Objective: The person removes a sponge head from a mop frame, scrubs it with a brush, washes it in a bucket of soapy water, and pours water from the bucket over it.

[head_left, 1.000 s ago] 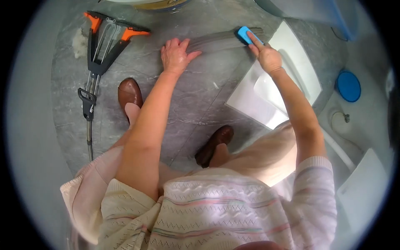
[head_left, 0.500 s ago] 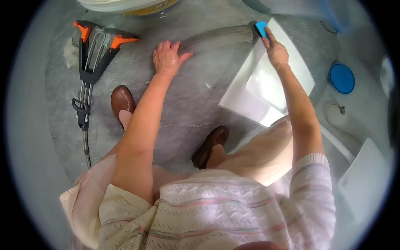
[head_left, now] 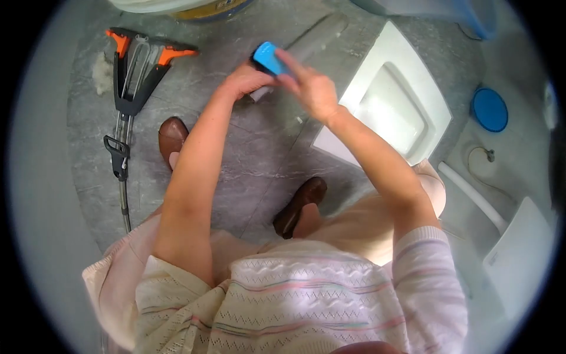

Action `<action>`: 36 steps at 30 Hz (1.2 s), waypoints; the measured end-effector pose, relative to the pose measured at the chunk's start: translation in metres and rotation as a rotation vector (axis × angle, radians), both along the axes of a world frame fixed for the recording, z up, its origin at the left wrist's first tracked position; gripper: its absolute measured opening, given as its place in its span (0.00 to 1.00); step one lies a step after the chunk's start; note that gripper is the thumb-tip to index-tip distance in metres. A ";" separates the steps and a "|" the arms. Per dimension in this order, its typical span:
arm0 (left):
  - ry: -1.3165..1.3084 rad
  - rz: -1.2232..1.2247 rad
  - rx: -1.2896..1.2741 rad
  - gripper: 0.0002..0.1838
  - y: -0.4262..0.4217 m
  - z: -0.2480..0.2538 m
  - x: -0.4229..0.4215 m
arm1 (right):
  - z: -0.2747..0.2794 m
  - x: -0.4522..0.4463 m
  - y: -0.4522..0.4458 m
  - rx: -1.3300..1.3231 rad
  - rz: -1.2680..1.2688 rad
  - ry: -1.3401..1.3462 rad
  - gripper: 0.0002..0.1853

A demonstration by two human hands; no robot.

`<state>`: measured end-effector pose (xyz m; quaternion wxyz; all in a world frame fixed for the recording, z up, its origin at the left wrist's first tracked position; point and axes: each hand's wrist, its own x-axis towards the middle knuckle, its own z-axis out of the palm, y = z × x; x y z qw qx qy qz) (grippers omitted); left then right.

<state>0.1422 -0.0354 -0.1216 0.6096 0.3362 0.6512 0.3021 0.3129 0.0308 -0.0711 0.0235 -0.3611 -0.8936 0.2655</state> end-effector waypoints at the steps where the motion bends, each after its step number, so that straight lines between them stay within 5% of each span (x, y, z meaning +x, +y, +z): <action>1: -0.045 0.015 0.002 0.24 -0.003 -0.001 -0.002 | -0.003 -0.004 -0.004 0.053 0.061 -0.050 0.26; 4: -0.078 0.033 -0.008 0.28 -0.004 0.000 -0.004 | -0.009 0.017 0.048 0.179 0.176 -0.352 0.25; 9: 0.036 0.035 0.061 0.33 -0.006 0.001 -0.001 | 0.008 0.050 0.115 0.165 -0.054 -0.482 0.25; 12: 0.060 -0.022 0.020 0.32 0.001 0.006 -0.005 | 0.011 0.030 0.081 0.201 -0.003 -0.245 0.26; 14: 0.036 -0.048 -0.008 0.31 0.003 0.005 -0.005 | 0.001 0.006 0.032 0.230 0.255 -0.041 0.26; 17: 0.040 -0.035 0.005 0.29 -0.002 0.003 -0.013 | -0.017 0.005 0.043 0.230 0.253 -0.148 0.27; 20: 0.039 0.041 0.062 0.27 -0.007 0.001 -0.012 | -0.012 0.054 0.129 0.281 0.067 -0.451 0.28; 24: 0.078 -0.015 0.042 0.30 -0.006 -0.003 -0.014 | 0.028 0.098 0.178 0.208 -0.335 -0.449 0.27; 26: 0.089 -0.059 0.035 0.32 -0.005 -0.002 -0.011 | 0.025 0.070 0.136 0.065 -0.246 -0.286 0.27; 28: 0.107 -0.083 0.034 0.33 0.002 0.003 -0.014 | 0.002 0.031 0.070 0.322 0.029 -0.121 0.26; 30: 0.107 -0.082 0.006 0.32 -0.002 0.008 -0.014 | -0.002 0.016 0.060 0.211 0.086 -0.317 0.26; 33: 0.252 -0.089 0.113 0.31 -0.005 0.009 -0.012 | 0.007 0.041 0.087 0.084 -0.029 -0.483 0.27; 36: 0.729 -0.238 0.239 0.30 0.005 0.034 0.010 | 0.019 0.077 0.095 0.023 -0.209 -0.478 0.28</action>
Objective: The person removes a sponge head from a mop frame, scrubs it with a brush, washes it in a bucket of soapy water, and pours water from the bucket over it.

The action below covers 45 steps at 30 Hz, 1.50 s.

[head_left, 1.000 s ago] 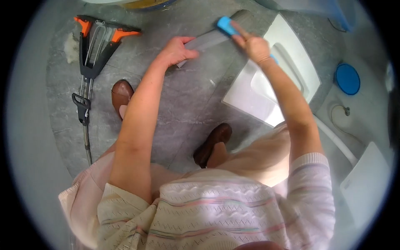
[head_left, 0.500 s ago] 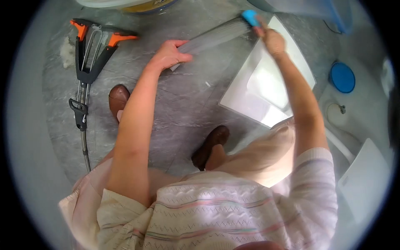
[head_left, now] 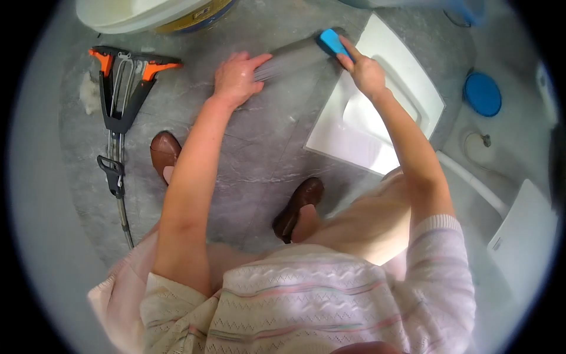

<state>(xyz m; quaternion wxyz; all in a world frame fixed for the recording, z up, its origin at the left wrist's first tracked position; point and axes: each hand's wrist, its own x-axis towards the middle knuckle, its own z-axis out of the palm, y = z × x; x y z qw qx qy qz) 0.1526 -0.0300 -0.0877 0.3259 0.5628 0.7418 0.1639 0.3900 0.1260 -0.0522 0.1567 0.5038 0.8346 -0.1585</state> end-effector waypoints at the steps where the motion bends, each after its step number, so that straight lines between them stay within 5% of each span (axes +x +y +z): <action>1: 0.082 -0.028 0.060 0.33 0.001 -0.006 0.003 | 0.002 0.004 0.001 0.001 -0.046 0.031 0.28; 4: 0.292 -0.067 0.201 0.38 -0.003 -0.027 0.002 | 0.005 0.006 0.013 0.065 -0.110 0.304 0.29; 6: 0.362 -0.004 0.274 0.39 -0.008 -0.029 -0.002 | 0.011 -0.006 0.016 -0.004 -0.155 0.214 0.29; 9: 0.404 0.479 0.087 0.41 -0.011 -0.026 -0.009 | -0.003 -0.008 0.002 -0.108 -0.154 0.038 0.27; 13: -0.246 0.900 0.037 0.46 0.002 -0.044 -0.015 | -0.026 0.035 -0.064 -0.450 -0.271 0.162 0.31; 18: -0.057 0.540 0.106 0.46 0.038 -0.029 0.037 | -0.005 -0.006 -0.112 -0.799 -0.577 0.207 0.32; 22: 0.148 0.375 0.173 0.47 0.016 -0.016 0.064 | -0.008 0.003 -0.088 -0.588 -0.779 0.393 0.33; 26: 0.230 0.303 0.174 0.42 0.002 -0.028 0.075 | -0.043 -0.022 -0.103 -0.222 -0.469 0.633 0.32; 30: 0.220 0.242 0.187 0.37 -0.001 -0.048 0.072 | -0.055 -0.071 -0.104 -0.067 -0.435 0.563 0.27; 45: 0.247 0.193 0.160 0.37 0.005 -0.053 0.069 | -0.059 -0.095 -0.033 0.011 -0.312 0.353 0.27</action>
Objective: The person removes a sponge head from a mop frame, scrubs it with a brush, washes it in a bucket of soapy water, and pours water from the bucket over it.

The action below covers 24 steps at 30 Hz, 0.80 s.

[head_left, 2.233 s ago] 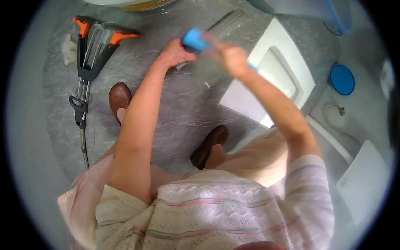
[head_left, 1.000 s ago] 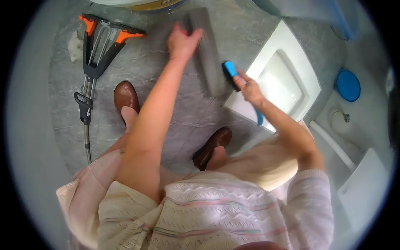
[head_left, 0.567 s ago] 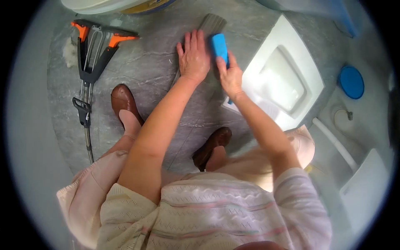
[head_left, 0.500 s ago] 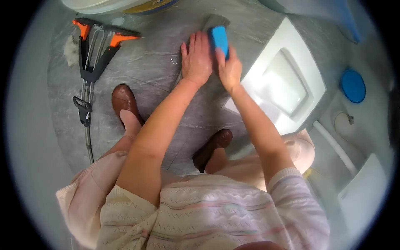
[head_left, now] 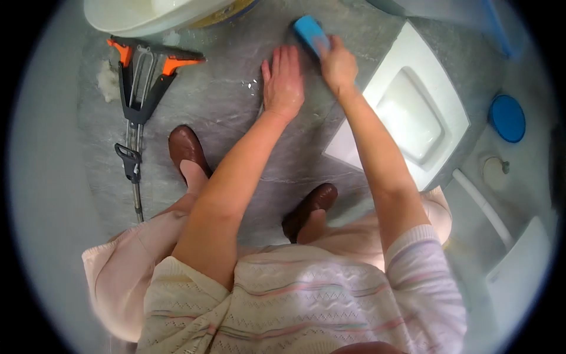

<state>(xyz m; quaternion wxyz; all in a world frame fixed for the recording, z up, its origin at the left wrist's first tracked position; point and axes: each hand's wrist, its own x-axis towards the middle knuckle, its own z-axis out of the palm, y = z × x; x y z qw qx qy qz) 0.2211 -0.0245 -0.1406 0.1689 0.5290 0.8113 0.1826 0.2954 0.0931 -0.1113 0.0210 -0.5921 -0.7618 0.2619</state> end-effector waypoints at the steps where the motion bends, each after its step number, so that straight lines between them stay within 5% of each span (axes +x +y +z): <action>1: -0.008 0.007 0.012 0.38 0.004 0.000 -0.001 | -0.002 0.005 0.018 0.009 -0.063 0.018 0.27; 6: 0.029 -0.028 -0.028 0.39 0.007 0.005 0.000 | 0.003 0.028 0.036 0.018 -0.229 0.020 0.29; 9: 0.015 -0.003 0.011 0.42 0.008 0.005 -0.003 | -0.022 0.038 0.058 -0.171 -0.535 0.252 0.31; 13: -0.240 0.095 -0.132 0.45 0.020 0.036 -0.008 | -0.003 0.016 0.065 -0.265 -0.356 0.190 0.32; 16: -0.207 0.138 -0.183 0.40 0.038 0.032 -0.016 | 0.002 0.023 0.045 0.055 -0.289 0.259 0.30; 19: -0.995 0.110 -0.070 0.31 0.047 0.004 -0.039 | 0.035 0.036 0.025 -0.132 -0.392 0.654 0.37; 20: -1.312 0.146 -0.061 0.26 0.047 0.034 -0.038 | 0.038 0.038 0.018 -0.175 -0.380 0.760 0.39; 24: -1.529 -0.237 -0.118 0.25 0.053 0.072 -0.031 | 0.068 0.040 0.010 -0.500 -0.343 1.147 0.37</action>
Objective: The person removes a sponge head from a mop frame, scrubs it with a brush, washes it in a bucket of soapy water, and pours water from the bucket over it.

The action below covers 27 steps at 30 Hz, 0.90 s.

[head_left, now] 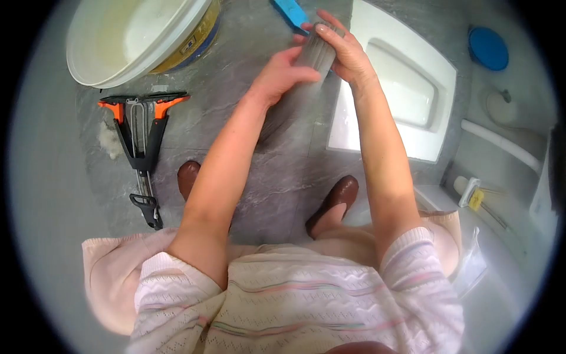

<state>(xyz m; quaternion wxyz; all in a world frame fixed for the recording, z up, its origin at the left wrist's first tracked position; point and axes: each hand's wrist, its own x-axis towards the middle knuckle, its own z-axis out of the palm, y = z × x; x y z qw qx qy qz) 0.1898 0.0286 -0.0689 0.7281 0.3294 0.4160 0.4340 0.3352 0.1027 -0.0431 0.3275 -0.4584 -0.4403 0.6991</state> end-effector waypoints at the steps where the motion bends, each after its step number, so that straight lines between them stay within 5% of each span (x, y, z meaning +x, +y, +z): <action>1: 0.007 0.014 0.003 0.26 0.001 0.005 0.004 | 0.013 -0.005 -0.002 -0.070 0.043 0.135 0.36; 2: 0.014 0.031 0.002 0.28 0.001 0.010 0.008 | 0.019 -0.008 -0.001 -0.074 -0.047 0.160 0.26; 7: 0.338 0.143 0.169 0.38 0.001 0.003 0.036 | 0.016 -0.012 -0.001 -0.082 -0.276 0.062 0.13; 13: 0.541 -0.009 0.128 0.42 0.000 0.023 0.034 | 0.004 -0.007 0.001 -0.157 -0.429 0.044 0.14; 16: 0.481 -0.045 0.171 0.39 -0.001 0.018 0.033 | -0.004 0.002 0.004 -0.206 -0.325 0.108 0.14; 19: 0.222 0.236 0.285 0.33 0.002 0.002 0.048 | 0.010 0.002 -0.004 -0.090 -0.158 -0.028 0.14; 22: 0.119 0.028 0.053 0.33 0.005 0.003 0.042 | 0.021 -0.002 -0.007 0.158 -0.103 -0.058 0.14; 27: 0.295 0.115 0.089 0.32 0.008 0.012 0.061 | 0.029 0.012 -0.009 -0.002 -0.235 0.195 0.18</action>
